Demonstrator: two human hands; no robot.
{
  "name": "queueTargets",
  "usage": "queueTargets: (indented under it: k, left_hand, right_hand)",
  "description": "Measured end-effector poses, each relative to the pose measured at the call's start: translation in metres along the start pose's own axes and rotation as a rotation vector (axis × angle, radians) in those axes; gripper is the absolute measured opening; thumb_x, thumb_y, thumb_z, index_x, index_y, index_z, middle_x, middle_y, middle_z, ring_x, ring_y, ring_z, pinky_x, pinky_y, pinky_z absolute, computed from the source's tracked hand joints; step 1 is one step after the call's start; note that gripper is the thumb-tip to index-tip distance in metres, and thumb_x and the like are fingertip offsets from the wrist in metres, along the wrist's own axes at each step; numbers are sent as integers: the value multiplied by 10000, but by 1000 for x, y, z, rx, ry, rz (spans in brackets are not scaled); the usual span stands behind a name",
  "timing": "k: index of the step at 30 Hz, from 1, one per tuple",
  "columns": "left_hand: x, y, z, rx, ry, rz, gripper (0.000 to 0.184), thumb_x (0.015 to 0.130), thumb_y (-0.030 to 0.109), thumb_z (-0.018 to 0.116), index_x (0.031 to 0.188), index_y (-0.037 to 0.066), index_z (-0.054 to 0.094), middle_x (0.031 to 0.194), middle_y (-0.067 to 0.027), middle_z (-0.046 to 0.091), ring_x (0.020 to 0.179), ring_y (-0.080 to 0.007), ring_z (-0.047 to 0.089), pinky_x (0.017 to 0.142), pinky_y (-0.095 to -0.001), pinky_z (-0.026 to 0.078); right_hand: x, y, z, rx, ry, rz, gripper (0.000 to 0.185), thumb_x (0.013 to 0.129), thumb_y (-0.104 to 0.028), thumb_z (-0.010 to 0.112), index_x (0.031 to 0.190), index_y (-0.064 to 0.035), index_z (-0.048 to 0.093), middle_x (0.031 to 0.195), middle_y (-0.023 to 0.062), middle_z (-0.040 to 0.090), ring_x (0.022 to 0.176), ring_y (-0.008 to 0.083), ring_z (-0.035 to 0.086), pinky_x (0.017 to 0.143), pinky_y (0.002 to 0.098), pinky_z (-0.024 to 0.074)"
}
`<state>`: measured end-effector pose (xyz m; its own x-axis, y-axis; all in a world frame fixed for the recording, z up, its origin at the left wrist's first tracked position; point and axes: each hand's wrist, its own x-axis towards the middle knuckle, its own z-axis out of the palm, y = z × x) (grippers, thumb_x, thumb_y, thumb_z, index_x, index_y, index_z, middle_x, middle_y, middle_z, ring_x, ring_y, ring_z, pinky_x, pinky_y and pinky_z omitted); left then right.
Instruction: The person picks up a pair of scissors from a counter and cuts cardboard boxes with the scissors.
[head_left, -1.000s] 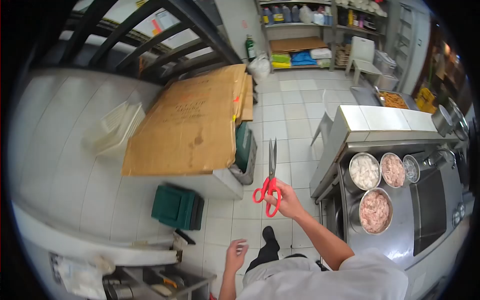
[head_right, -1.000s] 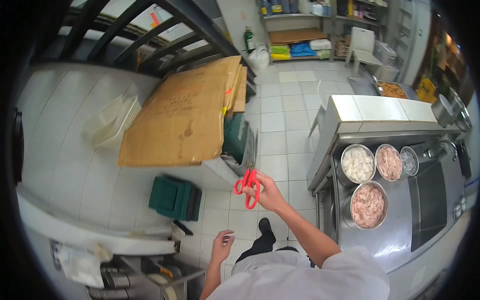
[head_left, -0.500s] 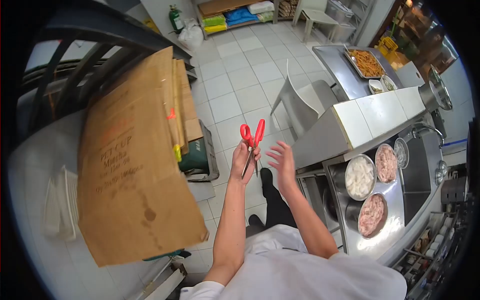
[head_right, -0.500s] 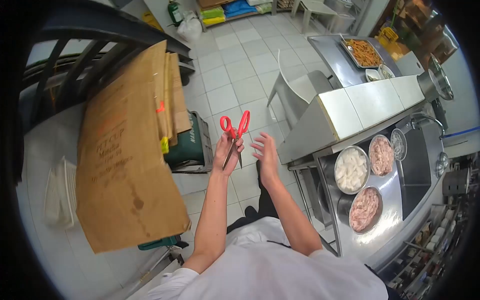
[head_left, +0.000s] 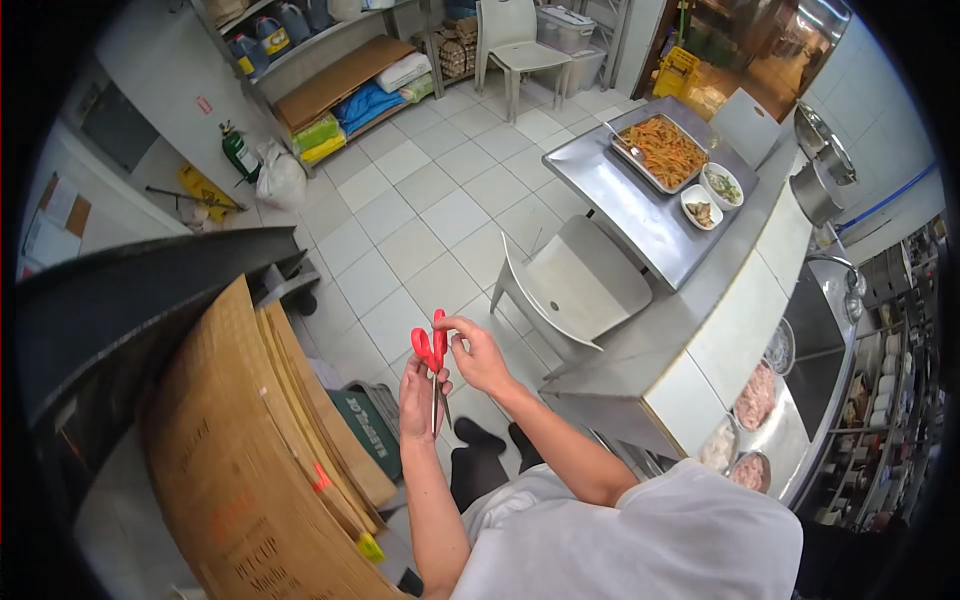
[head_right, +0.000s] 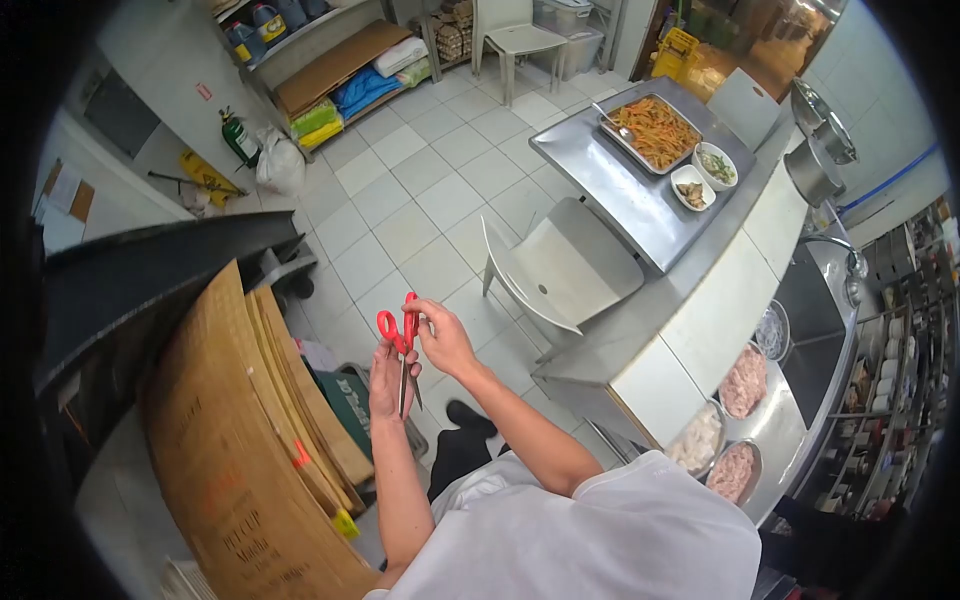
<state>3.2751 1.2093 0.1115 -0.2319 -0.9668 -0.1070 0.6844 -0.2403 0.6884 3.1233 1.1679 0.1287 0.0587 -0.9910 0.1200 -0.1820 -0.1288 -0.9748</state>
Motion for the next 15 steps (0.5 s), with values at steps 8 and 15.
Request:
queueTargets:
  k: [8, 15]
  left_hand:
    - [147, 82, -31, 24, -119, -70, 542, 980, 489, 510, 1339, 89, 441, 1170, -41, 539, 897, -151, 527, 734, -298, 443]
    - [266, 134, -65, 161, -176, -204, 493, 983, 145, 544, 1420, 51, 337, 1307, -115, 550, 1032, -253, 650, 828, -344, 530]
  right_hand:
    - [147, -8, 14, -286, 48, -334, 501, 733, 123, 541, 1199, -58, 573, 1269, 100, 592, 1233, 326, 512, 1022, 420, 420]
    - [275, 6, 24, -533, -88, -381, 528, 729, 58, 604, 1231, -102, 559, 1289, 77, 571, 1242, 284, 499, 993, 419, 400]
